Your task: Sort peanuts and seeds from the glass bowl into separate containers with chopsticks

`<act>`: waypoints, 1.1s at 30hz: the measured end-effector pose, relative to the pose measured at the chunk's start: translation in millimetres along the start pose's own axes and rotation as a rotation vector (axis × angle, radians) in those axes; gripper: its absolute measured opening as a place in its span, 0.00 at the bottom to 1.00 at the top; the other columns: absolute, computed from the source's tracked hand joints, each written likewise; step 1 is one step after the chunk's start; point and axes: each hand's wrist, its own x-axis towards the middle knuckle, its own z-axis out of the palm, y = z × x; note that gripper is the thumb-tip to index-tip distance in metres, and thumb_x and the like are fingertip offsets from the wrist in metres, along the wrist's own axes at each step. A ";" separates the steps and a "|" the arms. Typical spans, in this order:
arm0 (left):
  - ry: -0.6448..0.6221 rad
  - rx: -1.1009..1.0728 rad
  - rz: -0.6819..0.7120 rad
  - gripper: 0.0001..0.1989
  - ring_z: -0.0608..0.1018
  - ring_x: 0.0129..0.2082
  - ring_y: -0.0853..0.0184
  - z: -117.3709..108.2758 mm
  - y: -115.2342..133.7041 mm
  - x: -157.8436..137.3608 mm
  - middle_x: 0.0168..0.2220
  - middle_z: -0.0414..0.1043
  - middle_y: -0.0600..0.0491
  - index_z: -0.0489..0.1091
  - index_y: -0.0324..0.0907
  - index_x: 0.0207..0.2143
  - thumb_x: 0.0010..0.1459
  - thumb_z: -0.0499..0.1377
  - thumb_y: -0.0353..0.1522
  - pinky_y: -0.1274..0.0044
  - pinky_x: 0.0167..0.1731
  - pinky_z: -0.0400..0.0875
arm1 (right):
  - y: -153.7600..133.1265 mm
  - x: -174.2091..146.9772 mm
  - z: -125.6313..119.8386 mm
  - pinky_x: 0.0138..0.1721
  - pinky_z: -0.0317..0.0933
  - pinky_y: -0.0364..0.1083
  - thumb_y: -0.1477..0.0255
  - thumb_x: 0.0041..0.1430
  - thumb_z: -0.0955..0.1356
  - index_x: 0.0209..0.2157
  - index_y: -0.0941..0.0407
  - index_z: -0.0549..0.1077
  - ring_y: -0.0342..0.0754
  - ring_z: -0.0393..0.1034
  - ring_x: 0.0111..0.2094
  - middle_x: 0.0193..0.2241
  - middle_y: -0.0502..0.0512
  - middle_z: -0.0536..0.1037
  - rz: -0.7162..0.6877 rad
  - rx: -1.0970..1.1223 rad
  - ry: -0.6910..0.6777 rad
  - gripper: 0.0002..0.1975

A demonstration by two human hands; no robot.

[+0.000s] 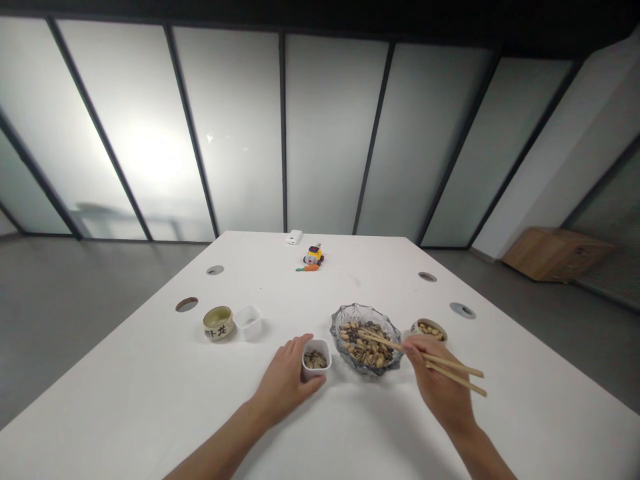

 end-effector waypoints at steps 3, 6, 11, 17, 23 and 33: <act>-0.002 0.000 -0.005 0.34 0.74 0.59 0.50 0.9 -1.3 -0.3 0.60 0.72 0.43 0.63 0.45 0.64 0.56 0.66 0.35 0.61 0.61 0.66 | -0.3 -1.6 4.5 0.33 0.71 0.48 0.60 0.70 0.68 0.30 0.52 0.78 0.51 0.76 0.30 0.28 0.54 0.81 -0.012 0.020 -0.085 0.15; -0.007 -0.002 -0.012 0.34 0.74 0.59 0.49 1.0 -1.4 -0.2 0.60 0.72 0.43 0.63 0.46 0.65 0.56 0.66 0.35 0.60 0.61 0.65 | 0.7 -4.1 7.4 0.35 0.72 0.48 0.60 0.70 0.68 0.31 0.52 0.77 0.50 0.77 0.31 0.29 0.54 0.81 -0.015 0.034 -0.132 0.15; -0.005 -0.001 -0.015 0.34 0.75 0.58 0.50 0.3 0.0 0.3 0.60 0.73 0.44 0.64 0.46 0.64 0.56 0.66 0.36 0.61 0.60 0.66 | 4.0 -6.1 7.0 0.38 0.73 0.48 0.61 0.70 0.68 0.33 0.51 0.78 0.50 0.77 0.33 0.32 0.54 0.81 -0.004 0.043 -0.153 0.12; -0.005 -0.011 -0.009 0.33 0.75 0.58 0.50 -1.4 2.2 0.2 0.59 0.73 0.44 0.64 0.45 0.63 0.56 0.66 0.35 0.61 0.60 0.66 | 7.4 -2.7 2.7 0.39 0.72 0.49 0.61 0.70 0.68 0.30 0.51 0.80 0.51 0.78 0.35 0.31 0.54 0.83 0.003 0.020 -0.061 0.15; -0.014 -0.010 -0.022 0.34 0.74 0.59 0.50 -2.1 3.9 0.8 0.60 0.73 0.43 0.64 0.44 0.63 0.55 0.67 0.34 0.62 0.61 0.66 | -2.4 -13.1 15.0 0.37 0.74 0.52 0.59 0.69 0.68 0.31 0.52 0.80 0.52 0.78 0.31 0.30 0.56 0.81 0.243 0.287 0.099 0.16; -0.017 0.006 -0.018 0.35 0.74 0.59 0.50 -1.4 2.6 0.3 0.60 0.73 0.43 0.63 0.43 0.64 0.55 0.67 0.35 0.61 0.61 0.65 | -7.1 -11.5 11.0 0.34 0.72 0.46 0.63 0.70 0.69 0.32 0.52 0.80 0.49 0.78 0.32 0.30 0.54 0.82 -0.028 0.077 0.092 0.13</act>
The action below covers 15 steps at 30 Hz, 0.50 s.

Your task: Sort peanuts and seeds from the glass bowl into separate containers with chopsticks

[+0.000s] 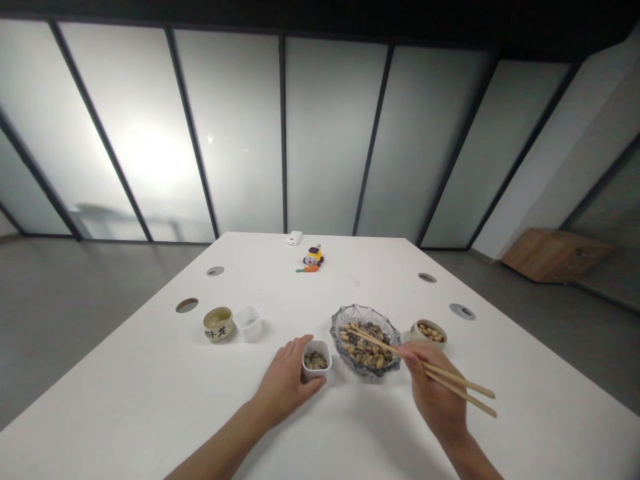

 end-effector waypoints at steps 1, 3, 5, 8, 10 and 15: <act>-0.002 0.001 0.002 0.35 0.74 0.59 0.50 0.4 -0.9 0.0 0.60 0.72 0.43 0.63 0.43 0.64 0.55 0.67 0.35 0.61 0.61 0.65 | 5.4 2.1 -2.7 0.35 0.72 0.46 0.64 0.70 0.69 0.33 0.52 0.80 0.49 0.77 0.32 0.30 0.53 0.82 -0.056 -0.055 -0.017 0.12; 0.003 0.002 0.005 0.35 0.74 0.60 0.49 1.6 -2.7 0.3 0.61 0.72 0.43 0.63 0.44 0.65 0.56 0.67 0.35 0.61 0.62 0.65 | 15.0 4.6 -4.8 0.36 0.71 0.47 0.65 0.71 0.69 0.34 0.52 0.79 0.49 0.77 0.32 0.30 0.53 0.81 -0.132 -0.106 -0.064 0.10; 0.013 0.003 0.007 0.35 0.74 0.60 0.49 2.6 -4.3 0.6 0.61 0.72 0.44 0.63 0.45 0.65 0.56 0.67 0.36 0.61 0.62 0.65 | 21.2 4.7 -2.8 0.37 0.71 0.47 0.67 0.71 0.69 0.35 0.52 0.78 0.49 0.77 0.32 0.31 0.53 0.81 -0.165 -0.091 -0.105 0.09; 0.014 0.003 0.008 0.35 0.74 0.59 0.50 3.1 -4.9 0.9 0.60 0.73 0.44 0.63 0.45 0.64 0.56 0.67 0.36 0.62 0.61 0.65 | 24.6 2.3 2.9 0.38 0.71 0.47 0.70 0.70 0.69 0.36 0.52 0.76 0.49 0.76 0.33 0.32 0.52 0.80 -0.183 -0.038 -0.159 0.06; 0.010 0.005 0.007 0.34 0.74 0.59 0.50 2.8 -4.2 1.0 0.60 0.73 0.43 0.63 0.44 0.64 0.56 0.67 0.35 0.62 0.61 0.66 | 25.7 0.5 5.2 0.39 0.71 0.48 0.71 0.70 0.69 0.37 0.52 0.76 0.49 0.76 0.34 0.32 0.53 0.80 -0.187 -0.025 -0.187 0.05; 0.005 0.007 0.006 0.34 0.74 0.59 0.50 1.8 -2.6 0.5 0.60 0.72 0.43 0.63 0.44 0.64 0.56 0.67 0.34 0.62 0.61 0.66 | 30.7 -2.1 4.7 0.42 0.72 0.48 0.73 0.70 0.69 0.40 0.52 0.77 0.50 0.77 0.37 0.36 0.54 0.80 -0.171 -0.022 -0.252 0.04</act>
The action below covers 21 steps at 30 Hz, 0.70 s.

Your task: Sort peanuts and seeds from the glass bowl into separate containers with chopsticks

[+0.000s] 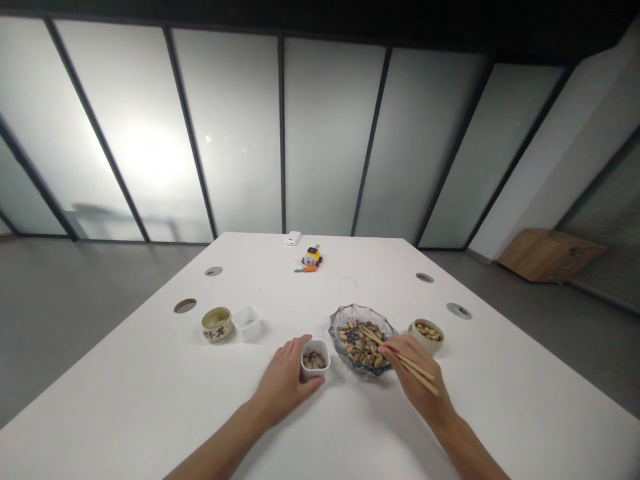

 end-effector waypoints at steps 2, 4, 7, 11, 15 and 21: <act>-0.002 -0.001 0.001 0.34 0.74 0.59 0.50 0.1 -0.1 -0.3 0.60 0.72 0.43 0.63 0.44 0.64 0.56 0.67 0.34 0.62 0.61 0.65 | 1.2 -0.5 -0.5 0.43 0.73 0.48 0.74 0.70 0.69 0.41 0.52 0.78 0.50 0.78 0.38 0.37 0.55 0.81 0.008 0.013 -0.012 0.05; -0.004 -0.002 0.005 0.35 0.74 0.59 0.50 0.3 -0.5 -0.5 0.60 0.72 0.43 0.62 0.43 0.65 0.56 0.67 0.34 0.61 0.61 0.65 | 0.8 0.1 -1.1 0.43 0.73 0.48 0.73 0.69 0.69 0.40 0.52 0.79 0.50 0.78 0.38 0.37 0.55 0.81 0.013 0.021 -0.007 0.05; -0.001 -0.006 0.013 0.35 0.74 0.59 0.49 0.7 -1.2 -0.8 0.60 0.72 0.43 0.62 0.43 0.65 0.56 0.67 0.35 0.61 0.61 0.65 | -1.4 2.7 -3.3 0.42 0.74 0.48 0.72 0.69 0.70 0.38 0.52 0.80 0.50 0.78 0.36 0.35 0.54 0.82 0.023 0.015 0.038 0.05; 0.014 -0.008 0.013 0.34 0.75 0.58 0.49 0.8 -1.1 -1.1 0.59 0.73 0.44 0.63 0.45 0.64 0.56 0.67 0.35 0.61 0.60 0.67 | 1.6 4.7 -9.0 0.40 0.74 0.50 0.65 0.69 0.69 0.35 0.52 0.81 0.51 0.78 0.35 0.33 0.55 0.83 0.103 -0.060 0.149 0.10; 0.011 -0.009 0.013 0.34 0.75 0.58 0.50 0.6 -0.2 -0.9 0.59 0.73 0.44 0.63 0.45 0.64 0.55 0.67 0.35 0.61 0.60 0.67 | 11.4 3.5 -12.3 0.44 0.75 0.55 0.54 0.67 0.70 0.32 0.53 0.81 0.54 0.79 0.37 0.33 0.57 0.83 0.316 -0.037 0.286 0.18; 0.018 -0.010 0.019 0.33 0.75 0.58 0.50 -0.4 0.5 -0.4 0.60 0.73 0.44 0.64 0.45 0.63 0.55 0.67 0.35 0.61 0.60 0.67 | -3.1 8.8 -1.4 0.37 0.80 0.53 0.53 0.59 0.76 0.31 0.55 0.81 0.49 0.79 0.31 0.34 0.54 0.80 0.632 0.584 0.468 0.18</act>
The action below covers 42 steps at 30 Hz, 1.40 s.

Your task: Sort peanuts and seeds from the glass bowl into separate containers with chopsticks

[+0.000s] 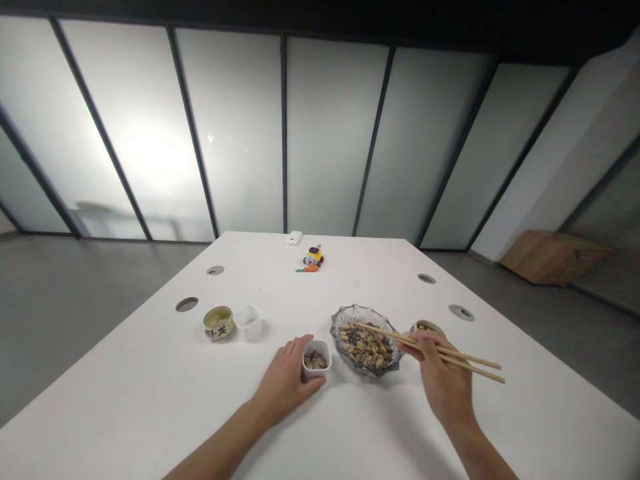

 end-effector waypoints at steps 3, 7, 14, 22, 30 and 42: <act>0.001 0.002 0.002 0.33 0.76 0.58 0.51 0.7 -0.7 0.2 0.59 0.74 0.44 0.65 0.45 0.62 0.55 0.67 0.35 0.62 0.60 0.67 | -5.8 -14.0 14.8 0.33 0.80 0.49 0.53 0.57 0.77 0.29 0.54 0.81 0.48 0.78 0.31 0.31 0.53 0.79 0.069 0.125 -0.076 0.18; -0.002 0.010 -0.005 0.34 0.74 0.59 0.50 2.1 -2.0 0.6 0.60 0.73 0.44 0.63 0.45 0.63 0.55 0.67 0.35 0.61 0.61 0.66 | -4.2 -25.0 19.1 0.29 0.77 0.48 0.51 0.59 0.75 0.30 0.54 0.81 0.49 0.77 0.29 0.32 0.56 0.80 0.101 0.074 -0.263 0.19; -0.013 -0.004 0.002 0.34 0.74 0.58 0.51 -0.2 -0.4 -0.1 0.60 0.73 0.44 0.63 0.44 0.64 0.56 0.66 0.34 0.61 0.60 0.66 | -2.4 4.6 -16.0 0.41 0.74 0.52 0.54 0.66 0.71 0.33 0.52 0.81 0.54 0.78 0.37 0.33 0.57 0.84 -0.370 -0.466 -0.160 0.17; -0.020 0.002 -0.009 0.34 0.74 0.60 0.49 -0.3 -0.1 -0.5 0.60 0.72 0.43 0.63 0.44 0.64 0.56 0.66 0.35 0.61 0.61 0.65 | -1.6 6.9 -13.4 0.39 0.73 0.51 0.60 0.69 0.70 0.35 0.52 0.80 0.53 0.79 0.36 0.34 0.55 0.84 -0.508 -0.572 -0.358 0.12; -0.012 0.000 -0.007 0.34 0.74 0.59 0.50 1.3 -2.1 -0.4 0.60 0.72 0.43 0.63 0.45 0.65 0.56 0.66 0.34 0.62 0.60 0.66 | 3.3 4.3 -10.3 0.41 0.74 0.49 0.64 0.69 0.70 0.37 0.51 0.82 0.51 0.79 0.37 0.35 0.55 0.83 -0.457 -0.530 -0.460 0.09; -0.018 -0.009 -0.014 0.33 0.74 0.59 0.50 -2.1 1.8 -0.3 0.60 0.72 0.44 0.64 0.46 0.63 0.56 0.67 0.35 0.61 0.61 0.66 | -2.3 2.1 -8.7 0.40 0.76 0.52 0.59 0.69 0.69 0.34 0.51 0.83 0.53 0.80 0.37 0.34 0.56 0.84 -0.418 -0.497 -0.223 0.15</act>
